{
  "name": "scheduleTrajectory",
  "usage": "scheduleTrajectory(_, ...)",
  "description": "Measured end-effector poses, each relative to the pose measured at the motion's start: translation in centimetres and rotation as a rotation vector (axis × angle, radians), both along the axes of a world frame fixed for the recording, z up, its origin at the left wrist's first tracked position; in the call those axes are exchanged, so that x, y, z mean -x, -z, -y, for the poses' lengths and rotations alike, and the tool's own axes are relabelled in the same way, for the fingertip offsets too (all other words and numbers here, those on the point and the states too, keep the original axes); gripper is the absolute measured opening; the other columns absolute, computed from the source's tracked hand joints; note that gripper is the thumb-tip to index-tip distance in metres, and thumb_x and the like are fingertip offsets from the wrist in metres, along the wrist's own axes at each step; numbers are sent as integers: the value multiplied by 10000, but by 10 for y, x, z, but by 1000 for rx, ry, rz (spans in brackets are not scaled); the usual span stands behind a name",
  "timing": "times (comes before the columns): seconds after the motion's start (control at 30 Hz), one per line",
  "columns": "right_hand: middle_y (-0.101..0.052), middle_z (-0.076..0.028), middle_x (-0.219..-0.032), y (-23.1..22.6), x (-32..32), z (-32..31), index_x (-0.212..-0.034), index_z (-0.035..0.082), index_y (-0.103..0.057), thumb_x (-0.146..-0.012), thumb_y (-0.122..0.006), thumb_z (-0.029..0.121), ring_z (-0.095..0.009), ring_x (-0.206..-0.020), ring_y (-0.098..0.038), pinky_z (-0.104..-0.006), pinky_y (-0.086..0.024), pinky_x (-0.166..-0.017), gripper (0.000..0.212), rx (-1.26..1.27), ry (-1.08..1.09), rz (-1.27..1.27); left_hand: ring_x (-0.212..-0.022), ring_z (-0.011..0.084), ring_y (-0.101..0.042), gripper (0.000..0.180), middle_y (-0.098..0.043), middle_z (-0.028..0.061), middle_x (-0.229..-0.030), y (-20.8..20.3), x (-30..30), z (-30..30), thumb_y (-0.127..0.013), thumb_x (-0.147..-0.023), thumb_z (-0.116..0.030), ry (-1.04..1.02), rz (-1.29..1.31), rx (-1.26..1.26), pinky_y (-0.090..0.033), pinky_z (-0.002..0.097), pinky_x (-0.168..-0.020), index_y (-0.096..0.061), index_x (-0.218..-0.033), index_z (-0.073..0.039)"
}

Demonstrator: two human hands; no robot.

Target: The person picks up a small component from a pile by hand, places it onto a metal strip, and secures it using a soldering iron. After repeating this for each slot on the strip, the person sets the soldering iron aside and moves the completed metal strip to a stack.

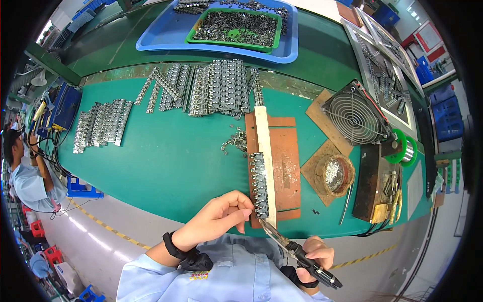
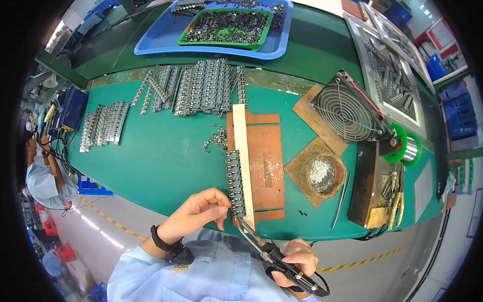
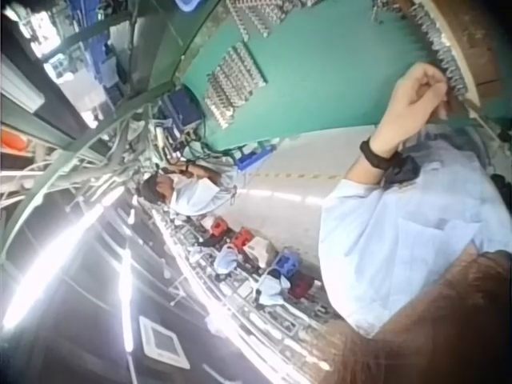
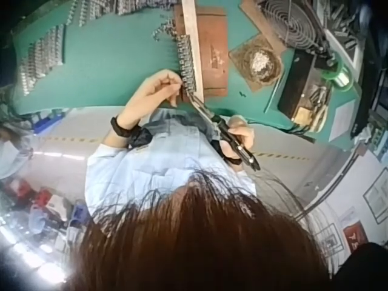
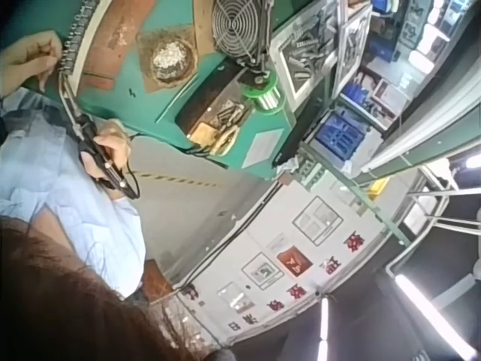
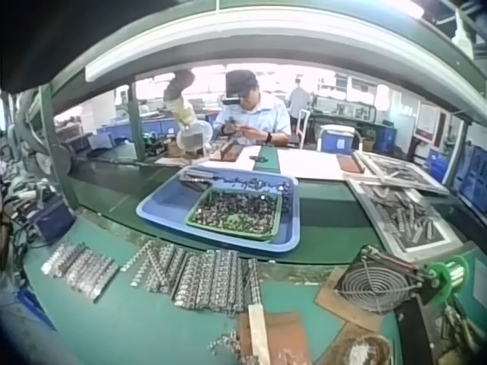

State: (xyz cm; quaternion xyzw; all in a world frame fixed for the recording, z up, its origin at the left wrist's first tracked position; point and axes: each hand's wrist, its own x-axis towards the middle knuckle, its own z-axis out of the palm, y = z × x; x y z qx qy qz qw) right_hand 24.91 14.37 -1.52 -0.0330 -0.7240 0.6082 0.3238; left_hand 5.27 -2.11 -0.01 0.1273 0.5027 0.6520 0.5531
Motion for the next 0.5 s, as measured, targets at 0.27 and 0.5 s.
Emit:
scheduleTrajectory(0.27, -410, -46, -651, 1, -6, -2, -849, 62, -411, -650, -724, 294, -140, -580, -384, -271, -309, -523, 438, 27, 92, -25, -680, 82, -519, 175, -507, 17, -848, 2, 0, 0, -467, -897, -126, 5, 6, -11, -432, 212, -605, -468, -1018, 1)
scheduleTrajectory(0.5, -414, -57, -792, 5, 8, -5, -948, 58, -408, -734, -659, 253, -129, -651, -405, -258, -340, -573, 383, -249, 780, 230, -698, 106, -535, 176, -520, 38, -881, 0, 0, -1, -447, -899, -98, -38, -19, -24, -444, 230, -633, -469, -1041, 4)
